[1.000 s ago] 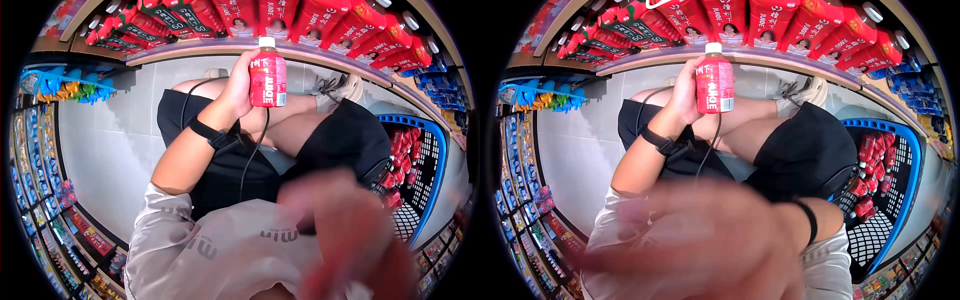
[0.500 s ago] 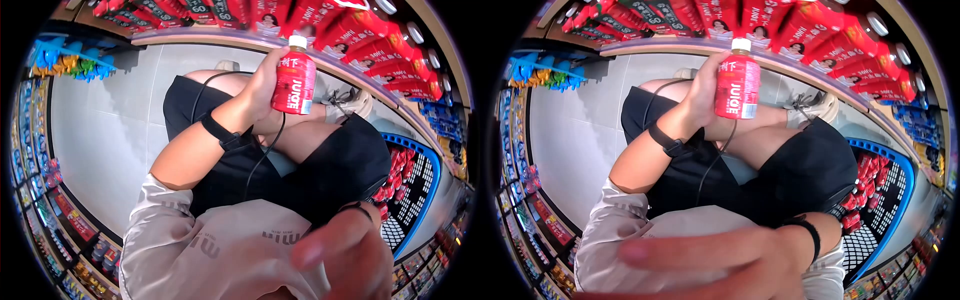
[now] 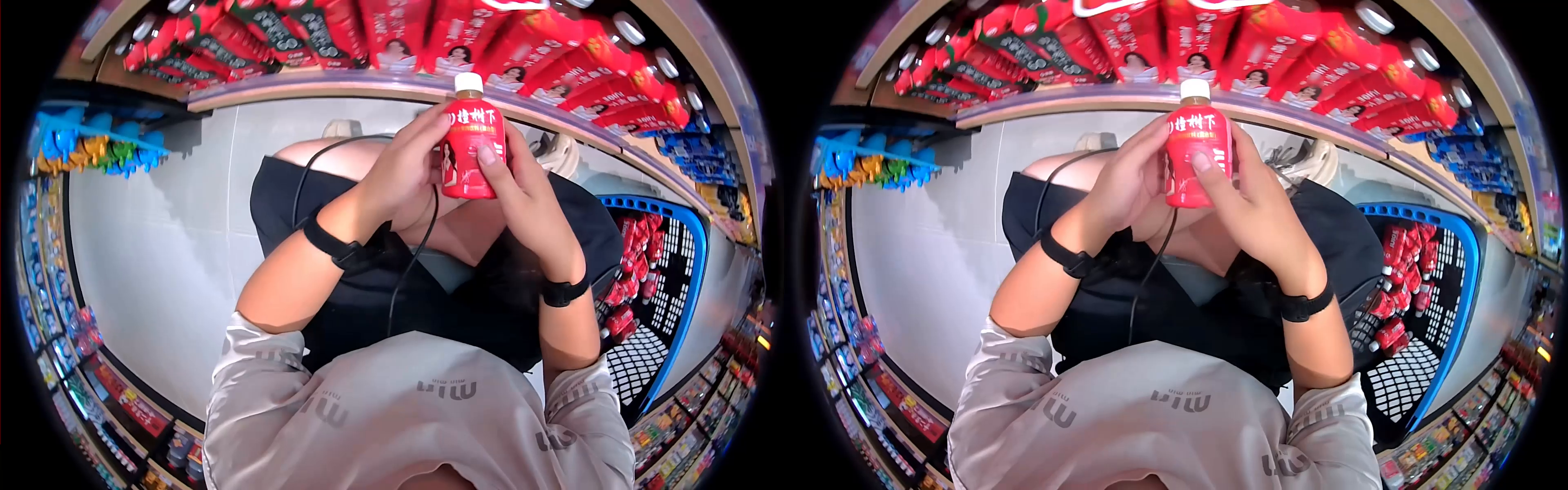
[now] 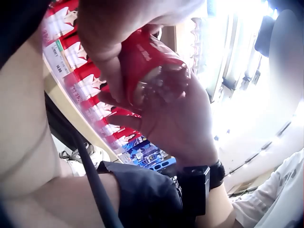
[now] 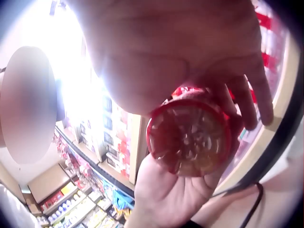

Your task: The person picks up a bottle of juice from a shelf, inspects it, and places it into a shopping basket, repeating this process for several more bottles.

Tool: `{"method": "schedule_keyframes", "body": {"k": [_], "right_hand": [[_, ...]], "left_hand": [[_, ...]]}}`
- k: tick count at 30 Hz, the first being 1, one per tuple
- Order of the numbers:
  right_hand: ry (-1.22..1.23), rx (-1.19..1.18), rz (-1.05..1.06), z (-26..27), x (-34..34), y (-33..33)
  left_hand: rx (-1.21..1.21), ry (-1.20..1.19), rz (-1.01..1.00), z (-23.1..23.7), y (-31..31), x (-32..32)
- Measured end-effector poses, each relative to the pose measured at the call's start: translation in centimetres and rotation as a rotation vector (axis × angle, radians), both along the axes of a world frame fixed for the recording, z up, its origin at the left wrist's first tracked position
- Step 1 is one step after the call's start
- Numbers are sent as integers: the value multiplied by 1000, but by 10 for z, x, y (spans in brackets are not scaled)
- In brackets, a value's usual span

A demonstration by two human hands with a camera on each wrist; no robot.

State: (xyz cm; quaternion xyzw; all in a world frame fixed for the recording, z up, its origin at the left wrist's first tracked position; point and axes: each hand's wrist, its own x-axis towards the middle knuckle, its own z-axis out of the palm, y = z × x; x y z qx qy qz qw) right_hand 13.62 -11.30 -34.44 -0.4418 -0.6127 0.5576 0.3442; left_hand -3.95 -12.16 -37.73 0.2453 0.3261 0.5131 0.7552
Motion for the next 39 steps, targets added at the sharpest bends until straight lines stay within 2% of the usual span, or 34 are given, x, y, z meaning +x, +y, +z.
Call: {"method": "schedule_keyframes", "body": {"k": [2, 4, 6, 8, 9, 10, 12, 14, 15, 18, 19, 21, 23, 24, 26, 27, 28, 30, 31, 32, 33, 34, 35, 36, 37, 38, 39], "right_hand": [[23, -184, -34, 5, 23, -2], [102, -160, -144, 10, 39, -8], [-40, -58, -101, -3, 68, -13], [-34, -167, -47, 3, 86, -25], [157, -186, -61, -8, 89, -30], [175, -178, -116, -5, 100, -37], [306, -151, -194, 5, 116, -53], [387, -95, -294, 1, 135, -64], [452, -47, -367, -3, 146, -70], [483, 2, -652, -10, 194, -87], [585, 49, -746, -17, 211, -93], [619, 89, -1025, -32, 246, -103], [669, 47, -1258, -47, 282, -110], [739, 20, -1350, -58, 298, -114], [836, 3, -1441, -93, 328, -129], [909, -49, -1413, -107, 340, -135], [912, -47, -1413, -119, 350, -141], [937, -64, -1408, -135, 366, -147], [939, -121, -1574, -137, 376, -138], [935, -108, -1572, -131, 380, -137], [807, -69, -1631, -123, 382, -136], [671, -22, -1689, -113, 386, -134], [707, -17, -1724, -121, 394, -131], [657, 52, -1630, -143, 407, -133], [664, 255, -1551, -165, 423, -134], [627, 240, -1553, -112, 397, -123], [400, 392, -1555, -146, 413, -122]], "left_hand": [[43, 47, -112, -2, -2, 3], [-14, 108, -193, -7, -4, 14], [-63, 51, -191, 9, -13, 36], [-349, -8, -320, 6, -19, 44], [-240, -192, -568, -11, -15, 36], [-320, -64, -536, -2, -16, 51], [-212, -35, -621, 9, -13, 73], [-26, 163, -569, 34, -16, 120], [58, 152, -745, 44, -12, 131], [110, 392, -925, 74, -3, 199], [102, 374, -935, 72, -1, 222], [99, 420, -969, 73, -2, 271], [140, 295, -1018, 51, -8, 313], [175, 417, -985, 43, -18, 340], [170, 481, -1077, 22, -26, 383], [128, 519, -1089, 21, -32, 401], [192, 585, -1070, 0, -38, 421], [340, 869, -1093, -22, -45, 459], [349, 866, -1090, -31, -48, 474], [471, 952, -941, -40, -50, 489], [595, 1023, -782, -49, -48, 501], [468, 761, -952, -67, -31, 515], [373, 608, -1023, -53, -23, 519], [286, 444, -1095, -36, -14, 518], [329, 402, -1099, -29, -10, 521], [407, 430, -988, -32, -9, 522], [475, 455, -870, -38, -8, 520]]}}
